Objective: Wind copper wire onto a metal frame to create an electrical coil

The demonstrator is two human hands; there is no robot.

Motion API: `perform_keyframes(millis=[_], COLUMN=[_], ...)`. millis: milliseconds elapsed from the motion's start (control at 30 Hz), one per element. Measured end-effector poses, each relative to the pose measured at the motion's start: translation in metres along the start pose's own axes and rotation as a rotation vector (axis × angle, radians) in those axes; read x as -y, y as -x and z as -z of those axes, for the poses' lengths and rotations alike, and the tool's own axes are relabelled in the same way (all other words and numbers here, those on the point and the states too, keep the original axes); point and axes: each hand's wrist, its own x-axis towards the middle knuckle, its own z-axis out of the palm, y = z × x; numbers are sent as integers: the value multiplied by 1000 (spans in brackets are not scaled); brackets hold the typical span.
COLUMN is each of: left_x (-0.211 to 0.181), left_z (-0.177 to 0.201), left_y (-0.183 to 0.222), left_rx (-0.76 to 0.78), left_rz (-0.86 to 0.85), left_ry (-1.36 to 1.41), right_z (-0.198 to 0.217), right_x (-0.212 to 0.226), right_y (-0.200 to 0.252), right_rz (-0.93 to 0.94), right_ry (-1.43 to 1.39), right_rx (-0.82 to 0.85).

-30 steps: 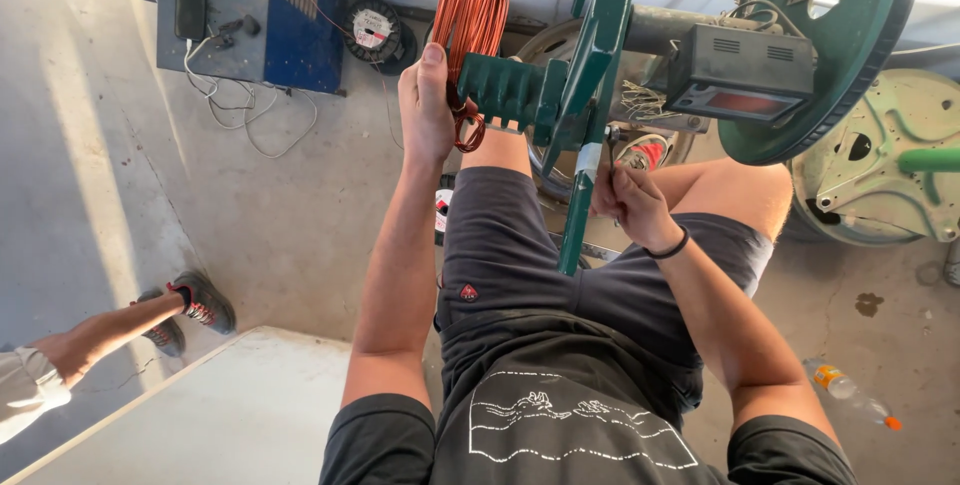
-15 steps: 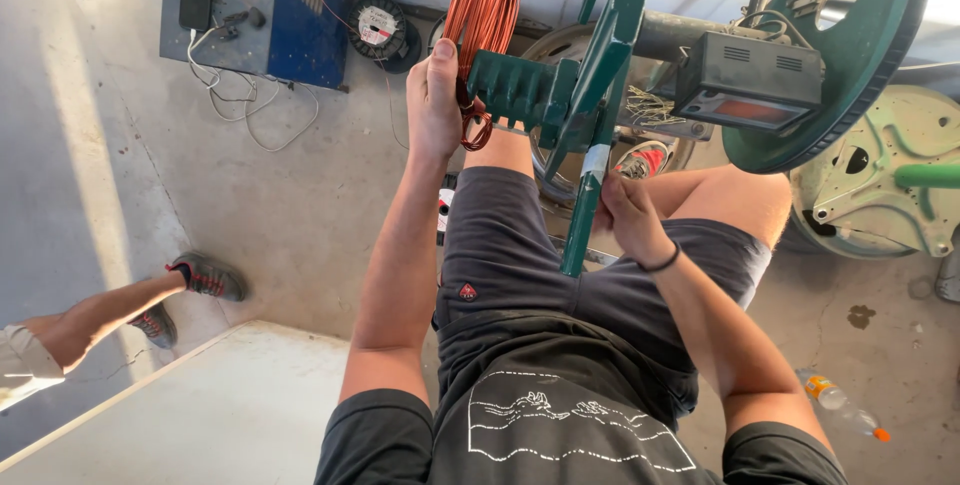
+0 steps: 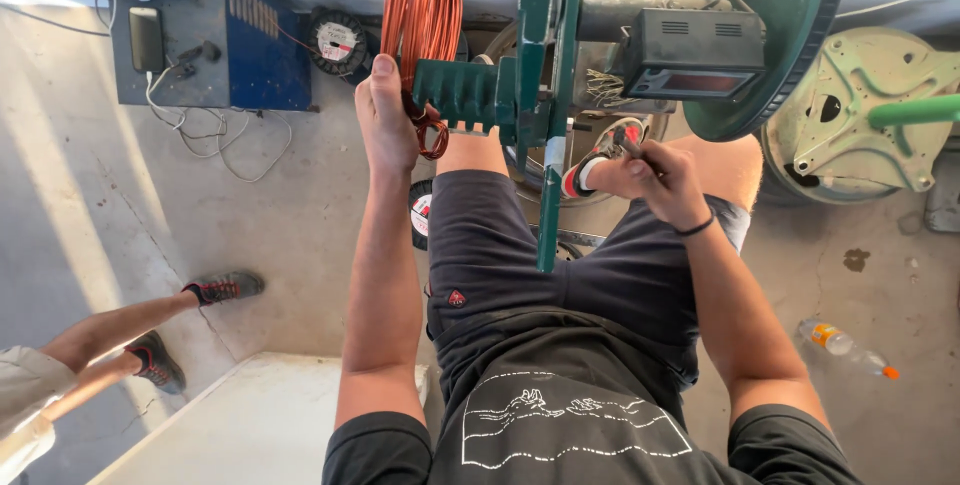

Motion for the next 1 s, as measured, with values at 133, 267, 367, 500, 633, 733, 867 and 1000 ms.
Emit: perform_keyframes(millis=[133, 267, 367, 500, 633, 733, 867, 1000], left_x=[3, 10, -5, -9, -6, -4, -4, -8], left_z=[1, 2, 1, 0, 1, 2, 1, 0], left_y=[-3, -4, -1, -1, -1, -1, -3, 0], left_rx=[-2, -6, 3, 2, 6, 11, 10, 3], left_rz=[-3, -1, 3, 18, 10, 20, -3, 17], left_ry=[1, -10, 7, 8, 5, -2, 4, 14], right_z=[56, 61, 67, 72, 71, 65, 54, 43], right_x=[24, 30, -18, -69, -75, -85, -100, -107], right_y=[-12, -43, -38, -4, 11, -2, -37, -56], right_rz=[68, -744, -672, -511, -618, -613, -578, -524], right_ry=[786, 714, 627, 436, 422, 396, 364, 323], right_rx=[-78, -56, -124, -277, -332, -330, -332, -313])
